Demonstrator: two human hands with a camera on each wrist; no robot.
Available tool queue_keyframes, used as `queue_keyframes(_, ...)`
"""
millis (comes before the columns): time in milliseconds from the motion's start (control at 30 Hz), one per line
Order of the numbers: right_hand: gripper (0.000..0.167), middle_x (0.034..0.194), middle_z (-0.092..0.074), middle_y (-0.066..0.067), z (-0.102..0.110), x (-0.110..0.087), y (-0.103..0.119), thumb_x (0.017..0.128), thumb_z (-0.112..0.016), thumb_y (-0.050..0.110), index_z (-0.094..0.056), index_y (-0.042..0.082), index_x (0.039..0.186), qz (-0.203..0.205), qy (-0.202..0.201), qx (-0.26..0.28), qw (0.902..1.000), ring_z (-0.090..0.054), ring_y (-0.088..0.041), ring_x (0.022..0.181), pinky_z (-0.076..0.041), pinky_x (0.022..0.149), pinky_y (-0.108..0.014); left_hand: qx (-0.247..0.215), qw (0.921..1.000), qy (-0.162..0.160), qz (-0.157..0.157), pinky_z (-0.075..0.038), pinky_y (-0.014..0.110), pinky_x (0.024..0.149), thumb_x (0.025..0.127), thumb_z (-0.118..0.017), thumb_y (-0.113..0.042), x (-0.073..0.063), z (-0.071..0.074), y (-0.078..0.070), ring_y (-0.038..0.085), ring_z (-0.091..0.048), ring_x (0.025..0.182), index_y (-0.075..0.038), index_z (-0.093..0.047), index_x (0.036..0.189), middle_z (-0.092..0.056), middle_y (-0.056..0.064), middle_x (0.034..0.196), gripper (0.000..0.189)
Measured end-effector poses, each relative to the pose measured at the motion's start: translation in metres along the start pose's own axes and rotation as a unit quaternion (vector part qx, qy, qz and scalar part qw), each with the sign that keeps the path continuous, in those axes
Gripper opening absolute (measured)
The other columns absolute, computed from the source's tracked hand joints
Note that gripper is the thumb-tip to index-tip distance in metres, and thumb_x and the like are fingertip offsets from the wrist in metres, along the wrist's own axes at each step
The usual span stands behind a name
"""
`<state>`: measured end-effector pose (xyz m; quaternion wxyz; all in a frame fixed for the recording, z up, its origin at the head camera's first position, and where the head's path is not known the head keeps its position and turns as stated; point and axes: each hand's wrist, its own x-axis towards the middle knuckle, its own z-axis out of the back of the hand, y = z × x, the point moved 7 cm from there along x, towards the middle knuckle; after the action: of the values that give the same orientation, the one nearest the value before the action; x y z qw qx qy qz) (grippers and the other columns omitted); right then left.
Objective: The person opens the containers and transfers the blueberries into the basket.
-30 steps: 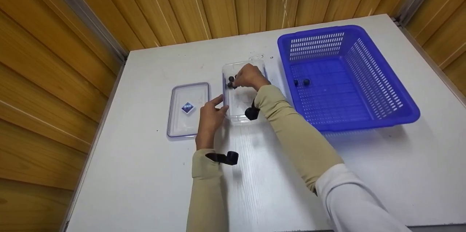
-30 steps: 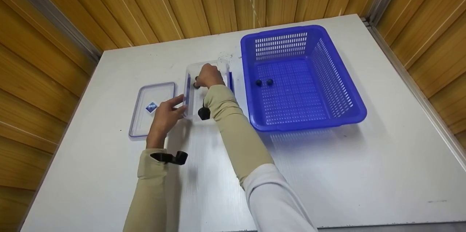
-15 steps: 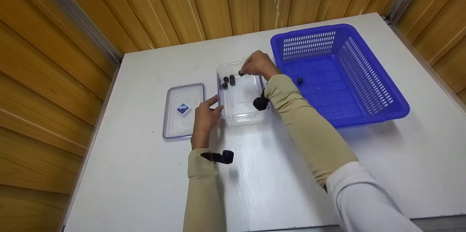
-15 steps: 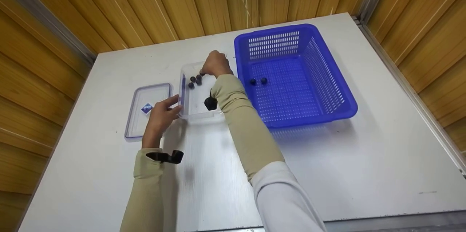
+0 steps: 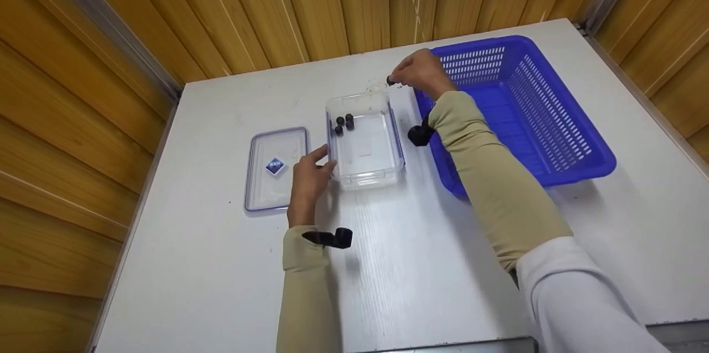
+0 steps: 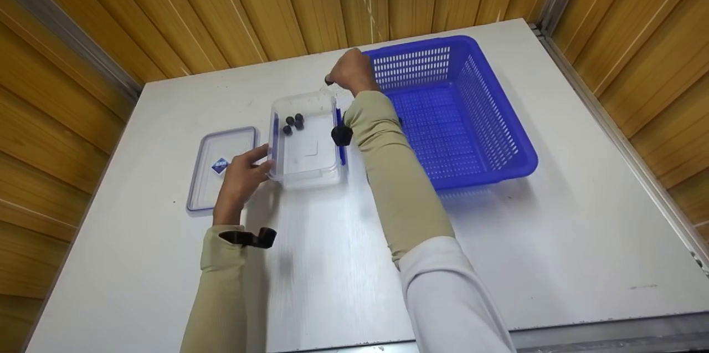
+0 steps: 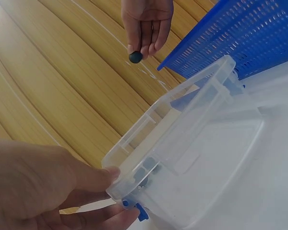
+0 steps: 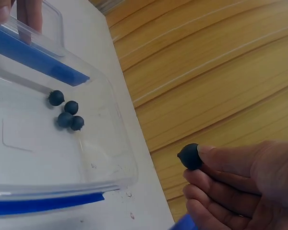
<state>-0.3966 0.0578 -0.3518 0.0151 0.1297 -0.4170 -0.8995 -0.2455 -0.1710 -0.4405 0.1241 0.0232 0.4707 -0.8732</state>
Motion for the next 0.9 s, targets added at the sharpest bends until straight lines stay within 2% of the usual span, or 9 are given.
queue_keyframes(67, 0.033, 0.12, -0.064, -0.013, 0.009, 0.001, -0.003, 0.09, -0.063, 0.024, -0.069, 0.005, 0.117, -0.001, -0.013, 0.001, 0.9999, -0.056, -0.02, 0.105, -0.047, 0.087, -0.03, -0.002, 1.0, 0.002, 0.004, -0.053, 0.036, 0.087, 0.094, -0.06, -0.013, 0.0, 0.0, 0.001, 0.027, -0.063, 0.112, -0.008, -0.049, 0.14, -0.054, 0.009, 0.139, 0.047)
queue_keyframes(200, 0.034, 0.124, -0.063, -0.012, 0.023, 0.002, -0.012, 0.09, -0.063, 0.024, -0.068, 0.005, 0.118, -0.005, -0.044, 0.008, 0.999, -0.055, -0.021, 0.11, -0.046, 0.093, -0.033, -0.002, 0.9999, 0.003, 0.011, -0.053, 0.037, 0.088, 0.094, -0.059, -0.014, 0.001, 0.001, 0.002, 0.026, -0.063, 0.113, -0.009, -0.049, 0.14, -0.054, 0.009, 0.139, 0.047)
queue_keyframes(400, 0.035, 0.12, -0.065, -0.012, 0.04, 0.002, -0.03, 0.089, -0.066, 0.026, -0.069, 0.004, 0.117, -0.012, -0.081, 0.014, 0.9965, -0.056, -0.018, 0.103, -0.045, 0.085, -0.028, -0.005, 0.9999, 0.005, 0.009, -0.053, 0.037, 0.087, 0.094, -0.06, -0.014, 0.0, 0.002, 0.001, 0.025, -0.065, 0.109, -0.01, -0.048, 0.141, -0.054, 0.009, 0.139, 0.048)
queue_keyframes(633, 0.04, 0.121, -0.064, -0.015, 0.054, 0.001, -0.055, 0.089, -0.066, 0.025, -0.066, 0.001, 0.121, -0.025, -0.094, 0.015, 0.9951, -0.055, -0.02, 0.102, -0.045, 0.083, -0.028, -0.007, 0.9999, 0.005, 0.006, -0.053, 0.037, 0.089, 0.094, -0.059, -0.013, 0.0, 0.005, 0.003, 0.025, -0.063, 0.111, -0.009, -0.048, 0.141, -0.054, 0.008, 0.14, 0.048)
queue_keyframes(767, 0.039, 0.108, -0.068, -0.011, 0.058, 0.003, -0.069, 0.086, -0.069, 0.023, -0.068, -0.001, 0.116, -0.021, -0.106, 0.014, 0.994, -0.056, -0.017, 0.093, -0.043, 0.073, -0.023, -0.009, 0.9999, 0.005, 0.01, -0.052, 0.037, 0.09, 0.095, -0.059, -0.014, 0.0, 0.008, 0.005, 0.025, -0.062, 0.113, -0.009, -0.047, 0.141, -0.053, 0.008, 0.14, 0.048)
queue_keyframes(900, 0.036, 0.078, -0.068, 0.0, 0.058, 0.004, -0.086, 0.082, -0.071, 0.019, -0.07, -0.005, 0.109, -0.017, -0.112, 0.01, 0.9936, -0.055, -0.011, 0.076, -0.04, 0.063, -0.02, -0.003, 0.9999, 0.004, 0.013, -0.052, 0.037, 0.091, 0.095, -0.059, -0.014, 0.001, 0.01, 0.006, 0.025, -0.062, 0.114, -0.01, -0.047, 0.141, -0.053, 0.008, 0.141, 0.048)
